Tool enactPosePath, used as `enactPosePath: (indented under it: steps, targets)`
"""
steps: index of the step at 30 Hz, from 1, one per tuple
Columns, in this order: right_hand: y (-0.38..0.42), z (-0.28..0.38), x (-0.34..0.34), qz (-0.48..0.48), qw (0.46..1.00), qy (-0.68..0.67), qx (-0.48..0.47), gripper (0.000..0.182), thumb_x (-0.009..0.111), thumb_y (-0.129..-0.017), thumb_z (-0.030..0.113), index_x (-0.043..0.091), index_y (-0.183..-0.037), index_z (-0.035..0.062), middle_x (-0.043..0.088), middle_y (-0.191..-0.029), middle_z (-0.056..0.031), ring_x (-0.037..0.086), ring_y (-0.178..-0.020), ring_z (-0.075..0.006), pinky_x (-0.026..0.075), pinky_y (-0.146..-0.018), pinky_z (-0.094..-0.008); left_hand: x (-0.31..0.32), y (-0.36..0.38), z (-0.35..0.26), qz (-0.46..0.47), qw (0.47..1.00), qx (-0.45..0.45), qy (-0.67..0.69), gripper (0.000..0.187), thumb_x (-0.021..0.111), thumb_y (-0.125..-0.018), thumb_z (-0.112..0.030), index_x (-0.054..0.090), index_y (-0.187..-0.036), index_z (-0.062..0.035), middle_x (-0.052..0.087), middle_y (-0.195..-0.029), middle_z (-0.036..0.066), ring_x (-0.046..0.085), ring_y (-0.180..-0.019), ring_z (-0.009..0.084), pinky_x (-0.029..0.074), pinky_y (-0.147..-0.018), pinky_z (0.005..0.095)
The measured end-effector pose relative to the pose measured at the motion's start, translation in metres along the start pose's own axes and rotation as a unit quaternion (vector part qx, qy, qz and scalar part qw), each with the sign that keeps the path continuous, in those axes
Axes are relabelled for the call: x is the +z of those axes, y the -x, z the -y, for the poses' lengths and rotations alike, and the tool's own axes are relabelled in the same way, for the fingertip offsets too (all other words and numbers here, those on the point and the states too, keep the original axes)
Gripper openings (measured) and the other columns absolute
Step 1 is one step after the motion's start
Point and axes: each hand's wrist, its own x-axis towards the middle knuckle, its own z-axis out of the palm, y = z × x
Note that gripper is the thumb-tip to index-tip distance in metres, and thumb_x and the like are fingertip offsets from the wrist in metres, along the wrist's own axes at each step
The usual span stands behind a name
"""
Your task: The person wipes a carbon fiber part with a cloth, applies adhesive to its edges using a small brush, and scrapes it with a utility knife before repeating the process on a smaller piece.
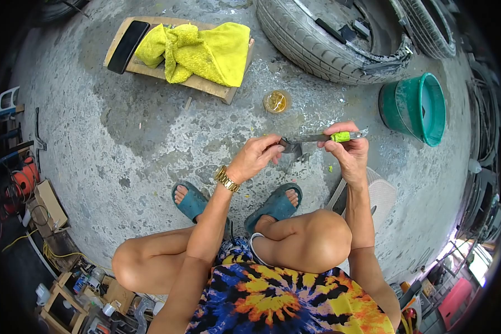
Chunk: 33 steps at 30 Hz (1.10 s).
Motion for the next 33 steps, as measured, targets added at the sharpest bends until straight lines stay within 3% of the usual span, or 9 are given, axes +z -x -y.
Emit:
enactPosePath:
  steps: [4, 11, 16, 19, 24, 33]
  targets:
    - [-0.001, 0.0, 0.001, -0.002, 1.0, 0.008, 0.01, 0.021, 0.07, -0.084, -0.002, 0.063, -0.104, -0.0001, 0.061, -0.099, -0.0045, 0.063, -0.087, -0.0111, 0.051, -0.079, -0.0241, -0.001, 0.0, 0.004, -0.003, 1.0, 0.007, 0.011, 0.014, 0.056, -0.094, -0.01, 0.061, -0.1, 0.0024, 0.065, -0.076, 0.01, 0.065, -0.065, 0.0154, 0.051, -0.06, 0.0296]
    - [-0.002, -0.003, 0.001, -0.004, 0.998, 0.059, 0.001, 0.021, 0.072, -0.082, 0.0, 0.065, -0.102, 0.0018, 0.062, -0.099, -0.0037, 0.06, -0.086, -0.0117, 0.048, -0.076, -0.0262, -0.004, 0.0, 0.001, -0.006, 1.0, 0.001, 0.004, 0.013, 0.054, -0.096, -0.009, 0.06, -0.091, 0.0021, 0.067, -0.076, 0.008, 0.066, -0.068, 0.0145, 0.052, -0.063, 0.0286]
    - [-0.01, 0.009, 0.001, 0.098, 0.978, 0.163, -0.086, 0.023, 0.075, -0.078, 0.001, 0.066, -0.098, 0.0023, 0.066, -0.092, -0.0082, 0.061, -0.084, -0.0189, 0.048, -0.076, -0.0324, -0.006, 0.001, 0.003, -0.006, 1.0, -0.007, -0.001, 0.013, 0.054, -0.096, -0.009, 0.06, -0.092, 0.0018, 0.067, -0.077, 0.008, 0.067, -0.069, 0.0147, 0.052, -0.063, 0.0289]
    - [-0.01, 0.016, 0.004, 0.106, 0.972, 0.185, -0.094, 0.025, 0.077, -0.076, 0.001, 0.066, -0.098, 0.002, 0.066, -0.089, -0.0093, 0.062, -0.085, -0.0206, 0.048, -0.075, -0.0327, -0.006, 0.001, 0.003, -0.008, 1.0, -0.011, 0.003, 0.013, 0.054, -0.097, -0.01, 0.06, -0.093, 0.0016, 0.067, -0.077, 0.008, 0.067, -0.069, 0.0149, 0.052, -0.063, 0.029]
    - [-0.009, 0.017, 0.006, 0.086, 0.978, 0.163, -0.093, 0.024, 0.077, -0.076, 0.001, 0.066, -0.098, 0.0019, 0.066, -0.091, -0.009, 0.062, -0.085, -0.0199, 0.048, -0.074, -0.0324, -0.006, 0.001, 0.005, -0.013, 1.0, -0.005, 0.016, 0.014, 0.056, -0.094, -0.011, 0.061, -0.1, 0.0013, 0.065, -0.076, 0.008, 0.065, -0.066, 0.0143, 0.05, -0.06, 0.029]
    - [-0.01, 0.014, 0.006, 0.09, 0.977, 0.168, -0.092, 0.024, 0.077, -0.076, 0.001, 0.066, -0.098, 0.0018, 0.067, -0.09, -0.0087, 0.062, -0.084, -0.0196, 0.048, -0.073, -0.0323, -0.005, 0.001, 0.006, -0.015, 1.0, -0.002, 0.016, 0.013, 0.056, -0.094, -0.011, 0.061, -0.099, 0.0014, 0.065, -0.076, 0.008, 0.065, -0.066, 0.014, 0.05, -0.06, 0.0287]
